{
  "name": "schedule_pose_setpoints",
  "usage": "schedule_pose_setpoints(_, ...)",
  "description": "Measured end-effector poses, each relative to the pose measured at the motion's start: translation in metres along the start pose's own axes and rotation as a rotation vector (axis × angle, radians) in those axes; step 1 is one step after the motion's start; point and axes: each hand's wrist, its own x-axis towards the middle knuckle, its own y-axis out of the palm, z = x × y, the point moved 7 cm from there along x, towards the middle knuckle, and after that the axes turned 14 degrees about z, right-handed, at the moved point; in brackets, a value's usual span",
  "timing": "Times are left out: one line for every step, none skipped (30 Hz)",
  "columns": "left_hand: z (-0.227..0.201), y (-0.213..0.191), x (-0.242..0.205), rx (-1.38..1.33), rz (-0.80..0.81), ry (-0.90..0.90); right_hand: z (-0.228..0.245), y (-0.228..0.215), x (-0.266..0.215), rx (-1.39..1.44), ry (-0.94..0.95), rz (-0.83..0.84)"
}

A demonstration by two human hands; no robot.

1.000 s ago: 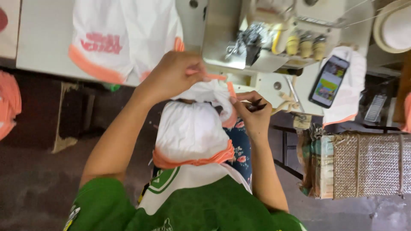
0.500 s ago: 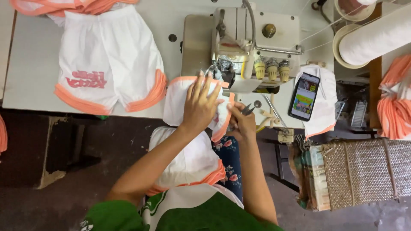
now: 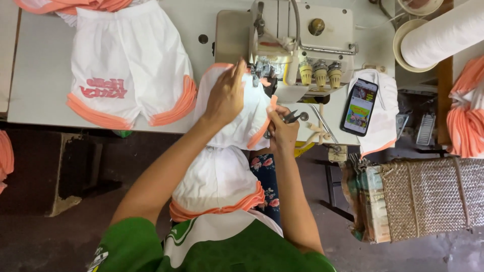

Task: Sewing the edges and waistbands of white and orange shorts using an industrial overlock sewing machine.

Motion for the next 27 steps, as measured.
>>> schedule_pose_setpoints(0.016,0.014,0.005,0.018,-0.012,0.006,0.001,0.001,0.003,-0.015,-0.018,-0.003)
schedule_pose_setpoints(0.018,-0.001,0.021,0.019,-0.017,0.007,0.016,0.010,0.000,-0.016,-0.023,0.000)
schedule_pose_setpoints(0.025,-0.013,0.037,-0.077,0.016,-0.036,0.025,0.017,-0.002,-0.008,0.057,-0.022)
schedule_pose_setpoints(0.031,-0.024,0.050,-0.176,0.053,-0.082,0.032,0.023,-0.009,-0.001,0.142,-0.046)
schedule_pose_setpoints(0.041,-0.022,0.061,-0.178,0.053,-0.083,0.033,0.024,-0.011,-0.003,0.143,-0.046)
schedule_pose_setpoints(0.050,-0.010,0.077,-0.257,0.212,-0.062,0.035,0.026,-0.012,0.011,0.134,-0.050)
schedule_pose_setpoints(0.057,0.001,0.091,-0.335,0.371,-0.037,0.037,0.028,-0.012,0.024,0.126,-0.054)
schedule_pose_setpoints(0.057,-0.003,0.097,-0.333,0.359,-0.034,0.040,0.029,-0.011,0.020,0.115,-0.047)
schedule_pose_setpoints(0.053,-0.002,0.103,-0.350,0.411,0.018,0.043,0.031,-0.009,0.003,0.110,-0.034)
schedule_pose_setpoints(0.048,0.001,0.104,-0.369,0.475,0.066,0.042,0.033,-0.012,-0.012,0.115,-0.028)
schedule_pose_setpoints(0.043,-0.003,0.099,-0.370,0.475,0.066,0.040,0.032,-0.014,-0.012,0.115,-0.028)
schedule_pose_setpoints(0.047,-0.007,0.099,-0.431,0.469,-0.015,0.039,0.032,-0.011,-0.008,0.125,-0.029)
schedule_pose_setpoints(0.049,-0.010,0.098,-0.492,0.463,-0.095,0.037,0.032,-0.008,-0.004,0.135,-0.030)
schedule_pose_setpoints(0.048,-0.014,0.093,-0.490,0.465,-0.095,0.036,0.032,-0.008,-0.001,0.136,-0.030)
schedule_pose_setpoints(0.045,-0.022,0.089,-0.431,0.410,-0.065,0.036,0.032,-0.008,0.007,0.142,-0.021)
schedule_pose_setpoints(0.041,-0.030,0.087,-0.371,0.354,-0.029,0.035,0.032,-0.006,0.016,0.142,-0.012)
schedule_pose_setpoints(0.042,-0.028,0.080,-0.368,0.355,-0.025,0.029,0.030,-0.003,0.020,0.139,-0.014)
schedule_pose_setpoints(0.041,-0.024,0.073,-0.215,0.397,-0.022,0.025,0.027,0.001,0.037,0.094,-0.006)
schedule_pose_setpoints(0.041,-0.020,0.066,-0.062,0.436,-0.019,0.021,0.025,0.004,0.054,0.049,0.002)
schedule_pose_setpoints(0.034,-0.023,0.059,-0.057,0.432,-0.019,0.022,0.025,0.005,0.056,0.045,0.006)
schedule_pose_setpoints(0.026,-0.025,0.053,0.080,0.416,0.002,0.025,0.025,0.007,0.049,0.036,0.018)
schedule_pose_setpoints(0.017,-0.024,0.043,0.213,0.406,0.021,0.025,0.024,0.006,0.041,0.035,0.025)
schedule_pose_setpoints(-0.001,-0.042,0.038,0.212,0.411,0.020,0.019,0.022,0.008,0.042,0.039,0.023)
schedule_pose_setpoints(-0.019,-0.063,0.035,0.309,0.343,0.007,0.014,0.019,0.010,0.051,0.047,0.015)
schedule_pose_setpoints(-0.038,-0.084,0.033,0.405,0.275,-0.006,0.008,0.017,0.012,0.061,0.054,0.007)
schedule_pose_setpoints(-0.040,-0.074,0.027,0.401,0.284,0.002,0.005,0.015,0.013,0.063,0.058,-0.005)
schedule_pose_setpoints(-0.041,-0.069,0.021,0.369,0.210,-0.009,0.002,0.015,0.014,0.074,0.062,0.005)
